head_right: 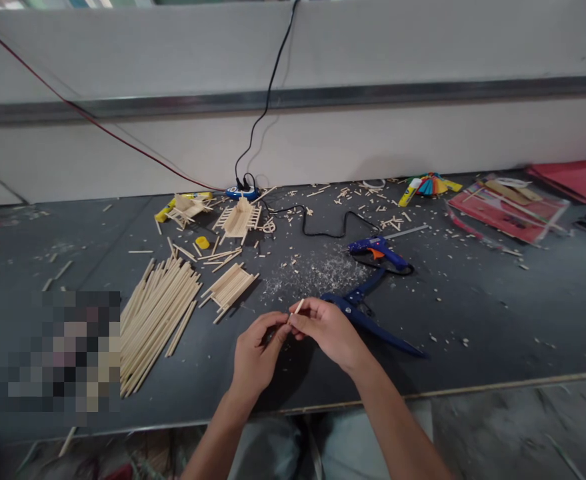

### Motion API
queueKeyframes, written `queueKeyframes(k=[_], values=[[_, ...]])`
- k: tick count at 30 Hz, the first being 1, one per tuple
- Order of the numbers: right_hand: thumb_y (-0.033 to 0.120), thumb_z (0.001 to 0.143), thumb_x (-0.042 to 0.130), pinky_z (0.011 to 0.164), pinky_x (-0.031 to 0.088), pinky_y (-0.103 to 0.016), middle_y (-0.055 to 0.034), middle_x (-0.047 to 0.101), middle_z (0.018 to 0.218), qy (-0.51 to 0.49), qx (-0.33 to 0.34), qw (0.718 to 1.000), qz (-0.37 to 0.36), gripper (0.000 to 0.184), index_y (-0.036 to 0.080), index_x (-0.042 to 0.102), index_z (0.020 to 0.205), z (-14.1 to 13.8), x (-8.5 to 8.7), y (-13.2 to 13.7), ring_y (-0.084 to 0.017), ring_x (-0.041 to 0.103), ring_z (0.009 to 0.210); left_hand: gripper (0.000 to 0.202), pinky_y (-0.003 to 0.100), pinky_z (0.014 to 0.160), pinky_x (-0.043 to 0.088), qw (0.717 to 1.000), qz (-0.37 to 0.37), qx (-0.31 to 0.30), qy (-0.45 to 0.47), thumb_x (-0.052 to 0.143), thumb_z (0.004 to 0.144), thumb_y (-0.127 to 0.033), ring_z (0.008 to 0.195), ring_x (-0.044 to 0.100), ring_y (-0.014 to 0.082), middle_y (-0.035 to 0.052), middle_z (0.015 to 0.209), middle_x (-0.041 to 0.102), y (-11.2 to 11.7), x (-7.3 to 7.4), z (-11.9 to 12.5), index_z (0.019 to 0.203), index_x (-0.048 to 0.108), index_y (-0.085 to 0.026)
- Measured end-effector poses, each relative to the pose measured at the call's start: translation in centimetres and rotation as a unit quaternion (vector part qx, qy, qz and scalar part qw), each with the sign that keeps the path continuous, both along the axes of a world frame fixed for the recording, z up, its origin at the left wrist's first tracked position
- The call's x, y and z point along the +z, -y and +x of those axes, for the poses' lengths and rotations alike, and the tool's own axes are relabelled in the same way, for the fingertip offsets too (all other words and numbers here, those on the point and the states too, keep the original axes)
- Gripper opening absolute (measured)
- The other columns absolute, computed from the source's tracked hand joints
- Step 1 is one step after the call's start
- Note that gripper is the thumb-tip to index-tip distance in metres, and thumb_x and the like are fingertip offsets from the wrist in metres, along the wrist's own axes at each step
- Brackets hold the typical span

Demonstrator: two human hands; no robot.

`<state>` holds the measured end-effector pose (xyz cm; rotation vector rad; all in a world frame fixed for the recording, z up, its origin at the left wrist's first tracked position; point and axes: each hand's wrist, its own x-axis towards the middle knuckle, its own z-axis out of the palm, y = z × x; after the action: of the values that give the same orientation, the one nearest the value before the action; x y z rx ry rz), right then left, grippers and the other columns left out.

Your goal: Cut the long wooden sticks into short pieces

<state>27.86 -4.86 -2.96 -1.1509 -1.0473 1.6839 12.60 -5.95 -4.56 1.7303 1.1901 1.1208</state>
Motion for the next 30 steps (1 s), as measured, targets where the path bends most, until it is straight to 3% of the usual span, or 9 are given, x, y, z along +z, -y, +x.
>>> queueKeyframes(k=[17,30], values=[[0.036,0.067,0.066,0.064,0.045,-0.028,-0.0015,0.06,0.073,0.01,0.025,0.999,-0.019,0.026,0.015,0.061,0.082,0.77,0.27,-0.12,-0.012,0.055,0.064,0.018,0.022,0.075,0.046,0.999,0.021,-0.031,0.014,0.051,0.081,-0.014,0.083,0.06,0.0109,0.0036,0.091,0.063,-0.04,-0.27,0.05,0.093,0.063,-0.019],[0.038,0.068,0.065,0.06,0.043,-0.026,-0.0002,0.058,0.065,0.024,0.022,0.999,-0.024,0.026,0.014,0.061,0.078,0.64,0.9,0.01,-0.011,0.054,0.06,0.015,0.025,0.076,0.047,1.0,0.014,-0.019,0.015,0.051,0.079,-0.014,0.083,0.061,0.0125,0.0043,0.09,0.064,0.04,-0.15,0.12,0.088,0.063,-0.018]])
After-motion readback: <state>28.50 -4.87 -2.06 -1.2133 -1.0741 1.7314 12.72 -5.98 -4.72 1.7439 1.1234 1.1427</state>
